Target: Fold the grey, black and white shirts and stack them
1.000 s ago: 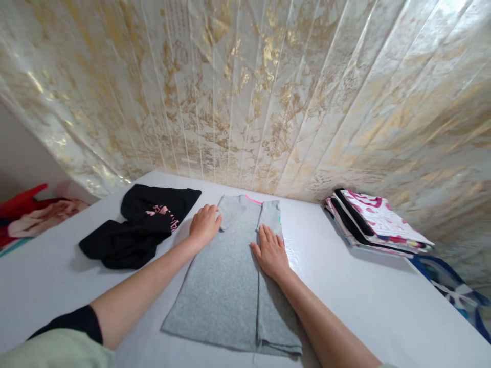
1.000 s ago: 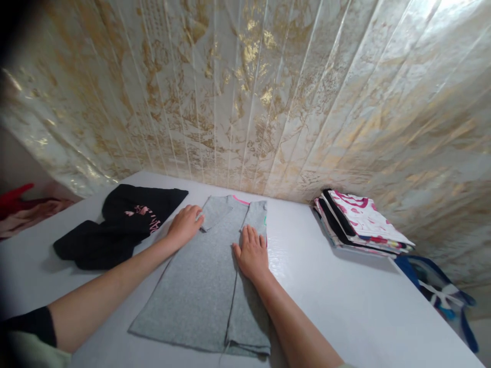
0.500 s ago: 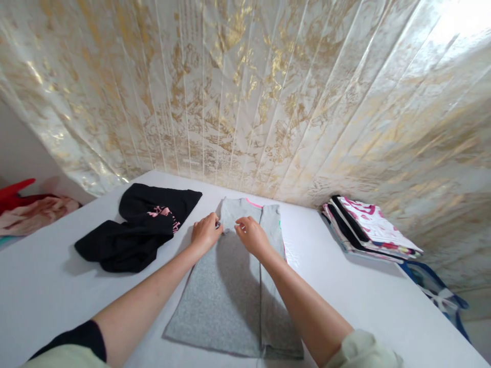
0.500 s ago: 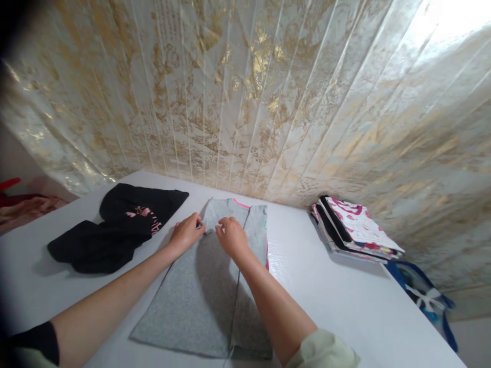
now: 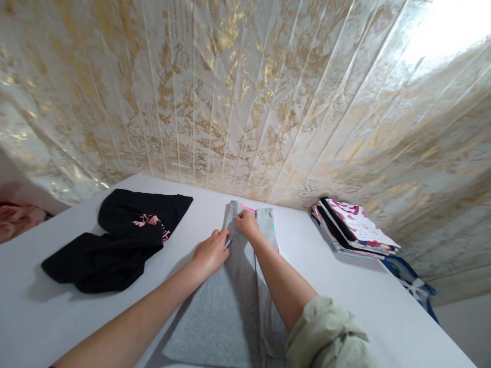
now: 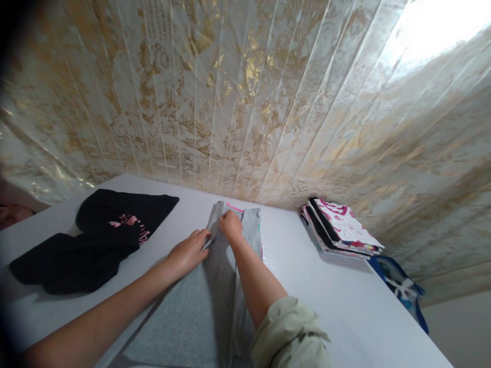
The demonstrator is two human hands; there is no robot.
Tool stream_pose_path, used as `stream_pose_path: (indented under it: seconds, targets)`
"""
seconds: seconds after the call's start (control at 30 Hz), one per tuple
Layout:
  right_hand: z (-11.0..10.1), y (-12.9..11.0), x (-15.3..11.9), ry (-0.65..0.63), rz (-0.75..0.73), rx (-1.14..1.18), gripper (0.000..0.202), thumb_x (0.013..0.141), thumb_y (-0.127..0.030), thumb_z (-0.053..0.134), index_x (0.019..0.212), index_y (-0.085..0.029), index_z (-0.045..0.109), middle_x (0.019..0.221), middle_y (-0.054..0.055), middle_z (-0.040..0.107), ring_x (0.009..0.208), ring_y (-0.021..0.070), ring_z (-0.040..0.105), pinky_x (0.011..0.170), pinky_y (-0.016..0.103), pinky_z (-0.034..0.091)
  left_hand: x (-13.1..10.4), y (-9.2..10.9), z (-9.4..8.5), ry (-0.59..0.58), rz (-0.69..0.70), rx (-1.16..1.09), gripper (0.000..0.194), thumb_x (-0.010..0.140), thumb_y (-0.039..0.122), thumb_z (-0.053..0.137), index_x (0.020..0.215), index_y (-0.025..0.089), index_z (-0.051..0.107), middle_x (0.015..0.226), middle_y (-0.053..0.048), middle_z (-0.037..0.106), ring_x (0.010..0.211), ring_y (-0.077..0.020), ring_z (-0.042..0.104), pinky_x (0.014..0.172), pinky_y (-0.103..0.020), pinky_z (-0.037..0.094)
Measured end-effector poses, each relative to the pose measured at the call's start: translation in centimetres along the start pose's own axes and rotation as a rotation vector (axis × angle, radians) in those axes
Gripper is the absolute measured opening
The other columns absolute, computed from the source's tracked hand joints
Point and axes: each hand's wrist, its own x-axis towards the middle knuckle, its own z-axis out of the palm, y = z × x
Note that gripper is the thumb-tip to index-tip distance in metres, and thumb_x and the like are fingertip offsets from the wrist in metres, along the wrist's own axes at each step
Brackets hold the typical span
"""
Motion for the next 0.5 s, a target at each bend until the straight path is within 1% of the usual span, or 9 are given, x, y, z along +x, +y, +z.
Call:
stream_pose_path:
  seconds: [0.1, 0.2, 0.3, 0.43, 0.5]
  targets:
    - [-1.0, 2.2, 0.2, 0.05, 0.041, -0.006, 0.023, 0.086, -0.03, 0.05, 0.096, -0.02, 0.069, 0.099, 0.01, 0.073, 0.093, 0.0228, 0.067, 0.073, 0.028, 0.046, -1.6, 1.7, -0.2, -0.129, 0.035, 0.126, 0.033, 0.082, 0.015, 0.05, 0.115, 0.021, 0.052, 0.113, -0.01, 0.064, 0.099, -0.0252, 0.066, 0.076, -0.031, 0.047]
    - [-1.5, 4.1, 0.2, 0.086, 0.072, -0.033, 0.024, 0.085, -0.03, 0.051, 0.095, -0.021, 0.07, 0.096, 0.01, 0.073, 0.091, 0.0235, 0.066, 0.072, 0.03, 0.046, -2.7, 3.0, 0.1, -0.206, 0.065, 0.142, 0.026, 0.08, 0.014, 0.05, 0.104, 0.024, 0.055, 0.103, -0.006, 0.069, 0.096, -0.0252, 0.067, 0.073, -0.03, 0.045]
    - [-1.4, 5.4, 0.1, 0.091, 0.086, -0.046, 0.024, 0.084, -0.03, 0.051, 0.096, -0.021, 0.07, 0.096, 0.009, 0.073, 0.091, 0.0233, 0.066, 0.073, 0.03, 0.046, -3.3, 3.6, 0.6, -0.23, 0.067, 0.138, 0.021, 0.08, 0.016, 0.051, 0.097, 0.024, 0.058, 0.1, -0.006, 0.071, 0.094, -0.0262, 0.068, 0.072, -0.03, 0.044]
    - [-1.0, 6.4, 0.0, 0.066, 0.094, -0.019, 0.023, 0.084, -0.031, 0.051, 0.096, -0.022, 0.069, 0.095, 0.008, 0.072, 0.091, 0.0231, 0.065, 0.075, 0.03, 0.046, -3.8, 3.9, 1.1, -0.231, 0.084, 0.206, 0.026, 0.079, 0.02, 0.057, 0.106, 0.021, 0.059, 0.107, -0.012, 0.071, 0.097, -0.0317, 0.067, 0.073, -0.034, 0.045]
    - [-1.0, 6.7, 0.0, 0.063, 0.09, -0.002, 0.023, 0.084, -0.031, 0.051, 0.095, -0.023, 0.069, 0.094, 0.007, 0.072, 0.091, 0.0228, 0.065, 0.074, 0.03, 0.046, -3.9, 3.9, 1.1, -0.224, 0.071, 0.227, 0.027, 0.08, 0.018, 0.057, 0.107, 0.019, 0.06, 0.106, -0.015, 0.071, 0.097, -0.0328, 0.068, 0.073, -0.035, 0.045]
